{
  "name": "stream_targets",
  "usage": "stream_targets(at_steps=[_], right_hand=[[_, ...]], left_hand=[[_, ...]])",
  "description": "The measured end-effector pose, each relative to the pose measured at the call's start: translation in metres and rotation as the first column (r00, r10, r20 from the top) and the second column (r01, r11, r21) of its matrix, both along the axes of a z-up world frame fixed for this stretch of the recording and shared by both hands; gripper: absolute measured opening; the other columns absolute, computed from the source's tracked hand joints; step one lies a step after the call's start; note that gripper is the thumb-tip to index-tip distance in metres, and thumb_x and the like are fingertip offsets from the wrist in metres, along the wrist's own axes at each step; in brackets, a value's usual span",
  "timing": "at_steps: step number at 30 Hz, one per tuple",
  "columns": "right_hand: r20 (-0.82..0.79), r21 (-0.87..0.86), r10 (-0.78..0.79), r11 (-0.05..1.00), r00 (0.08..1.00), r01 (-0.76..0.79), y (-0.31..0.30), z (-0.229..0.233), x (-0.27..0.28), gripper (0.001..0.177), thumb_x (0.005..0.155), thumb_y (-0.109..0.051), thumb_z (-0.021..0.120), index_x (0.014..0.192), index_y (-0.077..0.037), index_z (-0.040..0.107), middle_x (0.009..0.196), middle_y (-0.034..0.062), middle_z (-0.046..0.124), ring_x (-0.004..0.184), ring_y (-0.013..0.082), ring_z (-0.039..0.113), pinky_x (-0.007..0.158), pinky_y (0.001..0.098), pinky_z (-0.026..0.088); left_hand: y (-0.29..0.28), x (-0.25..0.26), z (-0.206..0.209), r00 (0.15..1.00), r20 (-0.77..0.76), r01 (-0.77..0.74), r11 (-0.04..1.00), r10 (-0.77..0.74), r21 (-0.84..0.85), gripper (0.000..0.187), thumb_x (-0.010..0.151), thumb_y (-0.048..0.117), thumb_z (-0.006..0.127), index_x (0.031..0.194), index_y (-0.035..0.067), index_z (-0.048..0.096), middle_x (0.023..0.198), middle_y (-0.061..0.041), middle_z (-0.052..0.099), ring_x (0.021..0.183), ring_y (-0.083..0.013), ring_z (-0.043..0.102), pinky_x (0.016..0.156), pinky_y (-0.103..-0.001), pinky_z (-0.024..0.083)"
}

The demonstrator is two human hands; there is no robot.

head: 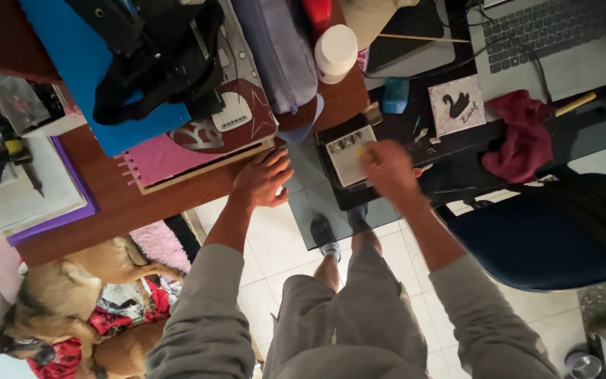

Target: Organizing various items on a desk and shelf, including notebooks, boxes, and a cloth.

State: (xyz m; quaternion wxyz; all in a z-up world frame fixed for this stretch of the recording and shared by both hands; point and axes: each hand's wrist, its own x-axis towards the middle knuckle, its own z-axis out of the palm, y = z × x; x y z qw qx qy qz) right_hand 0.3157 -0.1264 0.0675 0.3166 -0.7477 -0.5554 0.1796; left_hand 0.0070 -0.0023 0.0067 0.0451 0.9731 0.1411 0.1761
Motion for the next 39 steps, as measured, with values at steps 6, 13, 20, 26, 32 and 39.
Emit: stream_targets(at_steps=[6, 13, 20, 26, 32, 39], right_hand=[[0.174, -0.355, 0.305, 0.906, 0.936, -0.229, 0.010, -0.068, -0.019, 0.026, 0.095, -0.032, 0.066, 0.112, -0.013, 0.067, 0.095, 0.0121, 0.065, 0.077, 0.0365, 0.073, 0.065, 0.0487, 0.060], [0.113, -0.655, 0.431, 0.710, 0.895, -0.259, 0.026, -0.078, -0.012, 0.041, 0.101, -0.032, 0.059, 0.137, -0.013, 0.055, 0.127, 0.0163, 0.061, 0.096, 0.0394, 0.074, 0.080, 0.0518, 0.063], [0.092, -0.625, 0.457, 0.718, 0.884, -0.306, 0.032, -0.056, -0.013, 0.027, 0.100, -0.022, 0.060, 0.125, -0.015, 0.063, 0.103, 0.0107, 0.071, 0.091, 0.0341, 0.076, 0.075, 0.0488, 0.063], [0.084, -0.561, 0.413, 0.771, 0.907, -0.300, 0.032, -0.047, -0.017, 0.024, 0.100, -0.018, 0.061, 0.124, -0.015, 0.064, 0.102, 0.0112, 0.073, 0.090, 0.0352, 0.076, 0.074, 0.0501, 0.064], [0.069, -0.538, 0.395, 0.788, 0.916, -0.299, 0.032, -0.040, -0.017, 0.024, 0.102, -0.015, 0.062, 0.125, -0.013, 0.064, 0.105, 0.0138, 0.073, 0.093, 0.0373, 0.075, 0.075, 0.0523, 0.065], [0.014, -0.350, 0.155, 0.926, 0.988, -0.141, 0.026, -0.004, -0.017, 0.016, 0.096, -0.021, 0.070, 0.111, -0.016, 0.074, 0.097, 0.0085, 0.076, 0.090, 0.0321, 0.075, 0.080, 0.0475, 0.061]], left_hand=[[0.000, 0.003, 0.003, 1.000, 0.009, 0.001, 1.000, -0.002, 0.020, 0.043, 0.062, 0.044, 0.065, 0.098, 0.019, 0.064, 0.104, -0.007, 0.061, 0.124, -0.0277, 0.060, 0.109, -0.044, 0.048], [0.001, 0.001, 0.002, 1.000, -0.020, -0.010, 1.000, 0.010, 0.013, 0.045, 0.063, 0.045, 0.065, 0.100, 0.018, 0.066, 0.106, -0.006, 0.061, 0.128, -0.0269, 0.058, 0.110, -0.044, 0.048], [0.000, 0.002, 0.001, 1.000, -0.007, -0.021, 0.999, 0.021, 0.027, 0.043, 0.063, 0.044, 0.064, 0.098, 0.019, 0.065, 0.105, -0.005, 0.062, 0.127, -0.0257, 0.059, 0.108, -0.043, 0.048], [0.001, 0.004, 0.006, 1.000, -0.010, -0.014, 1.000, 0.014, 0.022, 0.043, 0.063, 0.044, 0.064, 0.098, 0.020, 0.065, 0.105, -0.005, 0.061, 0.126, -0.0256, 0.059, 0.107, -0.043, 0.048], [0.001, 0.004, 0.003, 1.000, 0.016, -0.013, 1.000, 0.013, 0.004, 0.042, 0.063, 0.043, 0.064, 0.098, 0.020, 0.065, 0.105, -0.006, 0.061, 0.125, -0.0271, 0.060, 0.108, -0.044, 0.048], [0.002, 0.003, 0.005, 1.000, -0.003, -0.012, 1.000, 0.012, -0.002, 0.041, 0.065, 0.045, 0.064, 0.096, 0.019, 0.065, 0.106, -0.006, 0.062, 0.127, -0.0260, 0.059, 0.109, -0.043, 0.047]])
